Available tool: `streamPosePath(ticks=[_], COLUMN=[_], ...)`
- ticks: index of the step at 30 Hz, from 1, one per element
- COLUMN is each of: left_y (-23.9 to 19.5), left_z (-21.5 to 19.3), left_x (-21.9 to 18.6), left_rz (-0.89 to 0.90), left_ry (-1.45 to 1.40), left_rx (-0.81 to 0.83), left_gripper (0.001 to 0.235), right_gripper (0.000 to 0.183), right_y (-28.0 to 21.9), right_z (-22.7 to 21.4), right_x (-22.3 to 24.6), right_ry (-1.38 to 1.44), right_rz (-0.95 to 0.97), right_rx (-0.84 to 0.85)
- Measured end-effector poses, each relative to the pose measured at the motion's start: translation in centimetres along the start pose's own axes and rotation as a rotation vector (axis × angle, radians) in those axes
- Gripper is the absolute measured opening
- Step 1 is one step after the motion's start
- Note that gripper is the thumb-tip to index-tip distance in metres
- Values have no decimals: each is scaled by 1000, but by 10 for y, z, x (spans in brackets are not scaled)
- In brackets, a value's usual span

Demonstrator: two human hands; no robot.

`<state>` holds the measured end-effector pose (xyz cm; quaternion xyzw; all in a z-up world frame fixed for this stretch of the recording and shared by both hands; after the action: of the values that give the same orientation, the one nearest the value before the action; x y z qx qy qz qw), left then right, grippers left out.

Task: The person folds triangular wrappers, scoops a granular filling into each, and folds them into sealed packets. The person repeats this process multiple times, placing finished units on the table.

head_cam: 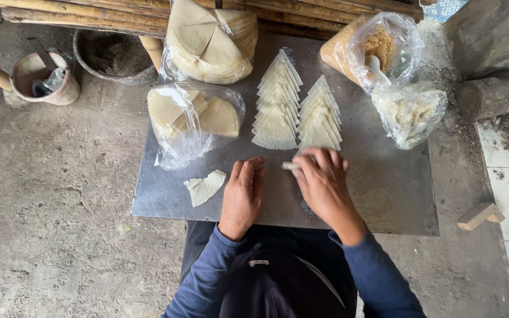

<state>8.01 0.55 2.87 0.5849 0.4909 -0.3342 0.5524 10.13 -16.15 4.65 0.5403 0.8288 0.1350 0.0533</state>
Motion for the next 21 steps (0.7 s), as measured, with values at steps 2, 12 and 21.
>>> streamPosePath(ticks=[2, 12, 21], left_y=[0, 0, -2], left_z=[0, 6, 7], left_x=[-3, -10, -21], left_rz=[25, 81, 119], left_ry=[14, 82, 146], left_rx=[1, 25, 34], left_gripper=[20, 21, 18], right_gripper=[9, 22, 36], right_y=[-30, -187, -158], right_z=[-13, 155, 195], right_x=[6, -28, -6], right_ry=[220, 679, 712], right_rz=[-105, 248, 88], right_rx=[28, 672, 472])
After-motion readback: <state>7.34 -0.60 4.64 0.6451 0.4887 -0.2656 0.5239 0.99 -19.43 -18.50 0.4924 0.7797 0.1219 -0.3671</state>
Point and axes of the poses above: each hand's wrist, its own y-axis towards the middle knuckle, its own z-axis out of the palm, x = y × z, the point moved 9 cm from there along y, towards the middle knuckle, and after that the axes turned 11 degrees about -y, right-handed, at the moved point
